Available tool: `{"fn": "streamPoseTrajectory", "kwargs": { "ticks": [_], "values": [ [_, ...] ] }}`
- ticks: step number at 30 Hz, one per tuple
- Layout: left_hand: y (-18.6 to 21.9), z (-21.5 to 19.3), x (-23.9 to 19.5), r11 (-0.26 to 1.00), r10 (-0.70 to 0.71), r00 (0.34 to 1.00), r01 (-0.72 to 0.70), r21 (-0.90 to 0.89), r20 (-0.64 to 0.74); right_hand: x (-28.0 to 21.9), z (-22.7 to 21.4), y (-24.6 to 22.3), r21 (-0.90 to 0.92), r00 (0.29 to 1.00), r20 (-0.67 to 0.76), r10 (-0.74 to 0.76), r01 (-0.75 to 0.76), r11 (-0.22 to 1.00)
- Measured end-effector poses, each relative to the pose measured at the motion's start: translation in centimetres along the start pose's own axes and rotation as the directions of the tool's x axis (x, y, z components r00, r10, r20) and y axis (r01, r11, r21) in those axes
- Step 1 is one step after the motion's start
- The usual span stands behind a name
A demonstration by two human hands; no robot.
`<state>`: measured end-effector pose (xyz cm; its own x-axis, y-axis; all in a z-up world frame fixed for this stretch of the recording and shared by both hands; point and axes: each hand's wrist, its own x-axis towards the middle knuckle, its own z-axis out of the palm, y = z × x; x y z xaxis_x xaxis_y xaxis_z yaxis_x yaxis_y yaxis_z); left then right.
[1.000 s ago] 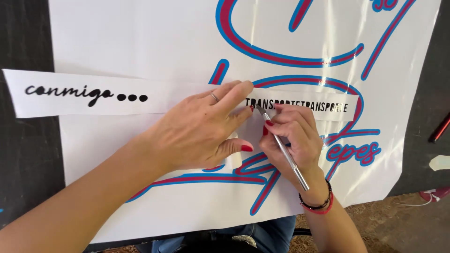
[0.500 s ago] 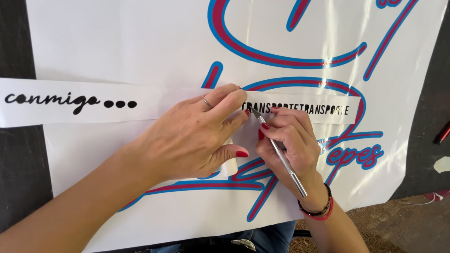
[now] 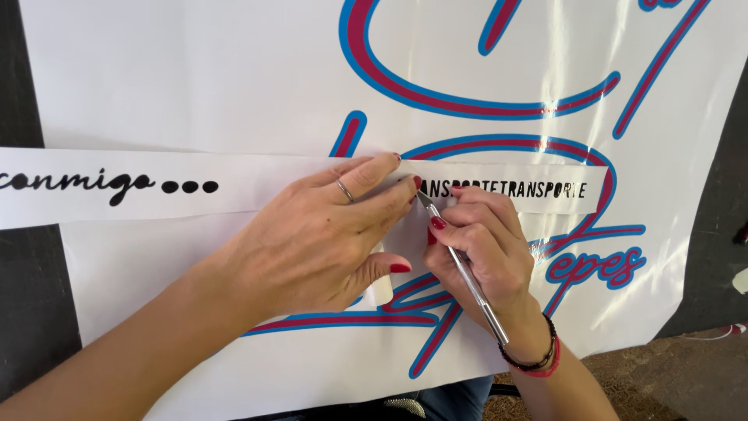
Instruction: Applying a vinyl decal onto a larger printed sheet using a precision knife and hands
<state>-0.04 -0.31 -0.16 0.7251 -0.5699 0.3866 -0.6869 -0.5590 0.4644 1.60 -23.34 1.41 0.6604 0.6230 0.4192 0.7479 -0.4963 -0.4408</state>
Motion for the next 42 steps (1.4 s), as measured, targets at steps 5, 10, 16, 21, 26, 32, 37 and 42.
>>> {"fn": "streamPoseTrajectory", "kwargs": {
  "ticks": [5,10,16,21,26,32,37,42],
  "values": [
    [0.0,-0.1,0.2,0.996,-0.015,0.998,0.01,-0.093,-0.054,0.0,-0.3,-0.3,0.016,0.999,0.017,0.031,-0.031,0.999],
    [0.0,-0.3,0.4,0.993,-0.023,0.998,0.017,-0.117,-0.053,-0.9,-0.1,0.3,0.033,0.999,-0.007,0.051,-0.051,0.998],
    [-0.1,-0.5,0.5,0.991,-0.013,0.999,0.006,-0.137,-0.05,-1.2,0.1,0.5,0.017,0.997,-0.025,0.075,-0.075,0.997],
    [-0.2,-0.5,0.5,0.986,-0.004,0.998,-0.006,-0.167,-0.06,-1.2,0.0,0.5,0.027,0.995,-0.025,0.092,-0.091,0.995],
    [-0.6,-0.9,0.4,0.962,0.009,0.999,-0.021,-0.273,-0.046,-1.2,-0.1,0.5,0.076,0.987,-0.018,0.157,-0.156,0.985],
    [-0.8,-2.6,0.7,0.706,-0.263,0.932,0.362,-0.608,0.249,-1.3,-0.5,0.4,0.133,0.98,-0.041,0.192,-0.186,0.974],
    [-0.7,0.3,-0.1,0.852,-0.233,0.969,0.159,-0.498,-0.088,-1.3,-0.8,0.0,0.258,0.997,0.008,0.08,-0.08,0.963],
    [-1.4,0.6,-0.3,0.921,-0.141,0.946,0.017,-0.389,-0.293,-1.9,-0.6,0.6,0.341,0.99,-0.098,0.099,-0.061,0.938]
  ]
}}
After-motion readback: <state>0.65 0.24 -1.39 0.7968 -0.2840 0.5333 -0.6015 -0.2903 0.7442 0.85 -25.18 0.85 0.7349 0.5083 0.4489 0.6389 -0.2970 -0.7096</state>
